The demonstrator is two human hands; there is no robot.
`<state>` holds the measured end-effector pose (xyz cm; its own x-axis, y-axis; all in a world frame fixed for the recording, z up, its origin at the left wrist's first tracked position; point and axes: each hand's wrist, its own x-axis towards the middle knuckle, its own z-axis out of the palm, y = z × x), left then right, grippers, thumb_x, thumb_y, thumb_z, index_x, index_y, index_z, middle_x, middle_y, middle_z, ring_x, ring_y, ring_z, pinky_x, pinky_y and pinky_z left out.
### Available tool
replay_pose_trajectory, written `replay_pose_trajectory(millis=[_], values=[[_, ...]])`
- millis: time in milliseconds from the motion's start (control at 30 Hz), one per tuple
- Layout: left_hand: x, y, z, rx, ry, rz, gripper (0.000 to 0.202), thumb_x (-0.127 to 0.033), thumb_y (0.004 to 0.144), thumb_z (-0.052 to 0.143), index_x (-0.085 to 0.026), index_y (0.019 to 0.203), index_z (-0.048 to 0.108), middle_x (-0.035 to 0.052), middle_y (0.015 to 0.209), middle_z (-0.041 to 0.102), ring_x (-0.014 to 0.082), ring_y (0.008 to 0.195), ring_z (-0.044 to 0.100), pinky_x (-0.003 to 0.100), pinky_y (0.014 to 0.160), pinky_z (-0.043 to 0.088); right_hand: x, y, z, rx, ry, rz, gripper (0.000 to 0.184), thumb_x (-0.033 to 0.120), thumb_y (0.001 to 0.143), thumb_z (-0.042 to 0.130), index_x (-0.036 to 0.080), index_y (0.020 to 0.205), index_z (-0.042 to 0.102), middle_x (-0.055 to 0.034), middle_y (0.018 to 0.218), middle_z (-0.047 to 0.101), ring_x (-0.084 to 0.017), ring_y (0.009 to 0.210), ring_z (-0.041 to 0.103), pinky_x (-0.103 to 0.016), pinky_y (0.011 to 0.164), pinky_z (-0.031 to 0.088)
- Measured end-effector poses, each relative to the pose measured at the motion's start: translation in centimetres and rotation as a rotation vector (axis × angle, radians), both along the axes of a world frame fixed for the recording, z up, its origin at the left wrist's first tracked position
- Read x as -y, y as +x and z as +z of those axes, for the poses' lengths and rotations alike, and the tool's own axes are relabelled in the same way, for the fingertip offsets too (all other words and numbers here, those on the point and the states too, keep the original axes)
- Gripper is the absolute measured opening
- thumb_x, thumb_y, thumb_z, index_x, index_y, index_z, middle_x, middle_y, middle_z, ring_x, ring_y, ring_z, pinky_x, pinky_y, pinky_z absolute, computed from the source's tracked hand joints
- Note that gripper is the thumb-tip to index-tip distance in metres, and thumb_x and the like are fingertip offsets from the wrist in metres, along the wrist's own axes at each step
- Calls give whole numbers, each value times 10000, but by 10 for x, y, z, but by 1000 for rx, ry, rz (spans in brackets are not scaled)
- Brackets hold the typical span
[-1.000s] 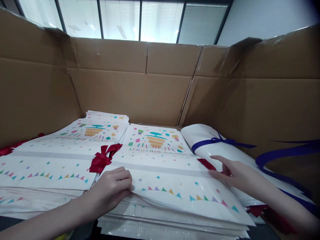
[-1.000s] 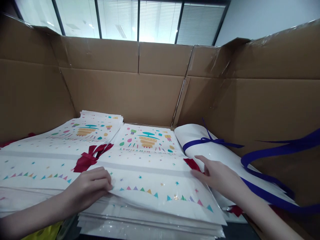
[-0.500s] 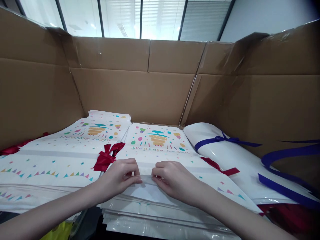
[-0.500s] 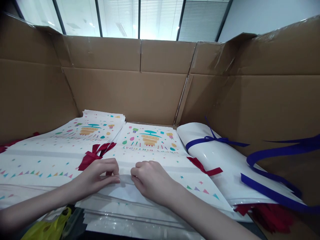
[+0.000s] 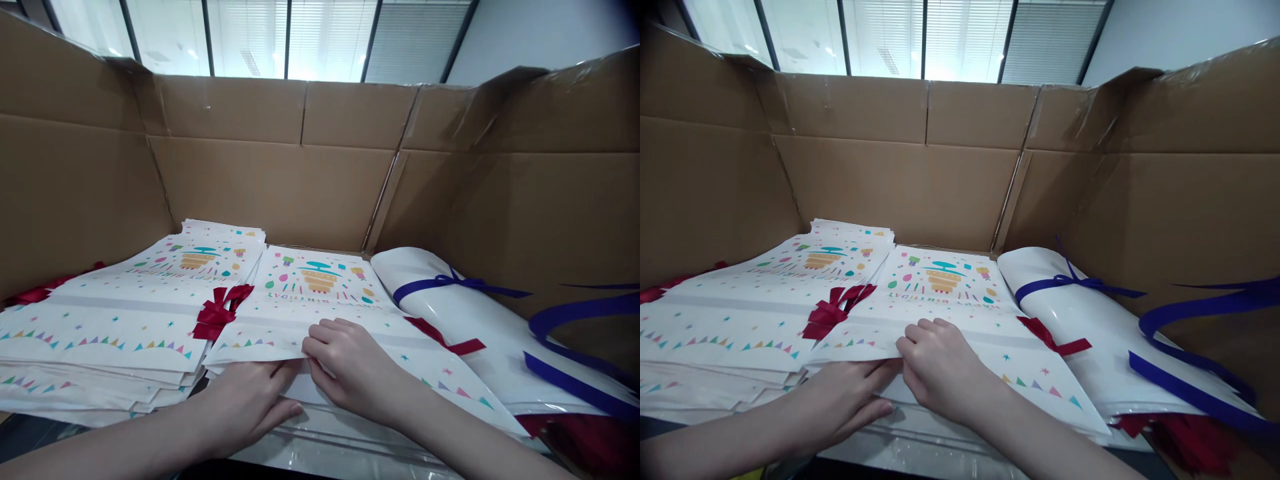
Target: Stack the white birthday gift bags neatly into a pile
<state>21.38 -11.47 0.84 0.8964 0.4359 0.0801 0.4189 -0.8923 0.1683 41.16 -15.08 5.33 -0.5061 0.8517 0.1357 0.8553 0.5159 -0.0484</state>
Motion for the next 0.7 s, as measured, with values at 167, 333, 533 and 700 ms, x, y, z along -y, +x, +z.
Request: replay_pose_trajectory(millis=[167, 333, 533, 700], values=[[0, 3, 0, -110, -174, 46, 322, -407, 989, 389, -179, 1099, 587, 106, 1068, 669, 294, 940, 667, 405, 796, 533, -2, -10, -7, 10, -134, -4, 356, 179, 707, 523, 153, 1053, 601, -111, 1042, 631, -259, 930, 563, -373, 746, 438], [-3, 4, 7, -159, -194, 116, 399, -398, 1012, 310, -185, 1061, 643, 97, 1013, 706, 269, 882, 691, 348, 742, 533, -5, -11, -22, -37, -233, 34, 647, 150, 835, 447, 102, 1468, 321, -182, 1485, 372, -328, 1334, 367, -488, 1052, 346], [-24, 7, 0, -33, -107, 37, 414, -375, 974, 356, -192, 1281, 566, 69, 1351, 557, 224, 1289, 462, 360, 1095, 342, -2, -12, -14, -102, -302, 66, 583, 199, 951, 361, 251, 1517, 232, -133, 1547, 281, -334, 1407, 268, -576, 1071, 310], [-29, 13, -5, -44, -80, 64, 501, -351, 903, 421, -187, 1374, 472, 60, 1465, 431, 232, 1400, 295, 396, 1148, 256, -1, -17, -14, -115, -329, 75, 507, 239, 996, 281, 245, 1503, 277, -145, 1534, 306, -357, 1395, 286, -626, 1037, 327]])
